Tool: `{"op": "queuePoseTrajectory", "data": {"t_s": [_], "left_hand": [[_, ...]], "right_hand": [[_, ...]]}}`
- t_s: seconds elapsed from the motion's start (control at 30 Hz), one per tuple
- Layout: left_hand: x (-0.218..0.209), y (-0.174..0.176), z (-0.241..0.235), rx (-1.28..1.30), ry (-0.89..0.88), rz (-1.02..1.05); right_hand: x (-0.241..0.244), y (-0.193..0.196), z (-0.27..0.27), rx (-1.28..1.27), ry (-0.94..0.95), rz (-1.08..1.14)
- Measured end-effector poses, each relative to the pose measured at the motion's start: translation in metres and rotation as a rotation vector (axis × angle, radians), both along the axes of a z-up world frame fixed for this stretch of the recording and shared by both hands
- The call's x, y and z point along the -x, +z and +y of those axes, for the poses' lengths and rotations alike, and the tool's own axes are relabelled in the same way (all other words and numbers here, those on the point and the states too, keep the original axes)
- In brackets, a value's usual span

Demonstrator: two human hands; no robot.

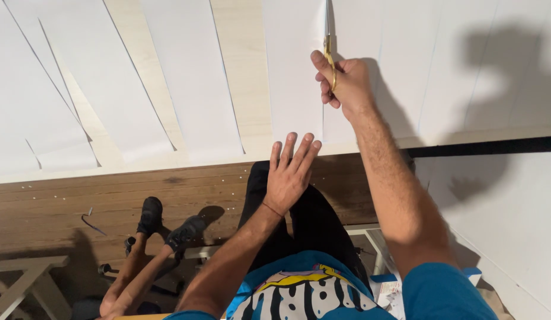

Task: Cutting a large sheet of paper into vertical strips using scissors on a cutting table

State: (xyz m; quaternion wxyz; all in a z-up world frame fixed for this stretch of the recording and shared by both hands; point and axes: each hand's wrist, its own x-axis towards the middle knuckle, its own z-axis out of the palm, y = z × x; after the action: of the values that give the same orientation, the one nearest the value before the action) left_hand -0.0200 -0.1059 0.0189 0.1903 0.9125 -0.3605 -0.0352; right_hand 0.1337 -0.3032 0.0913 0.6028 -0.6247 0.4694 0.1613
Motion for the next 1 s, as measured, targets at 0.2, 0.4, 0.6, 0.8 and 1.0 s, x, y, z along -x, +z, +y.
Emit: {"op": "queuePoseTrajectory", "data": {"t_s": [0.2, 0.4, 0.6, 0.8, 1.0], "left_hand": [[0.001, -0.001, 0.002, -0.041, -0.026, 0.057], [0.001, 0.002, 0.001, 0.001, 0.001, 0.086], [0.008, 0.005, 0.001, -0.008, 0.025, 0.059], [0.024, 0.004, 0.012, 0.043, 0.042, -0.032], [0.002, -0.009, 0.024, 0.089, 0.236, -0.031]], "right_hand": [[-0.026, 0.001, -0.009, 0.015, 0.014, 0.003], [-0.041, 0.001, -0.012, 0.029, 0.024, 0.020], [-0.049, -0.001, -0.014, 0.008, 0.015, -0.022], [-0.050, -0.003, -0.022, -0.020, 0.079, -0.055], [0.074, 0.013, -0.010, -0.141, 0.284, -0.371]]}}
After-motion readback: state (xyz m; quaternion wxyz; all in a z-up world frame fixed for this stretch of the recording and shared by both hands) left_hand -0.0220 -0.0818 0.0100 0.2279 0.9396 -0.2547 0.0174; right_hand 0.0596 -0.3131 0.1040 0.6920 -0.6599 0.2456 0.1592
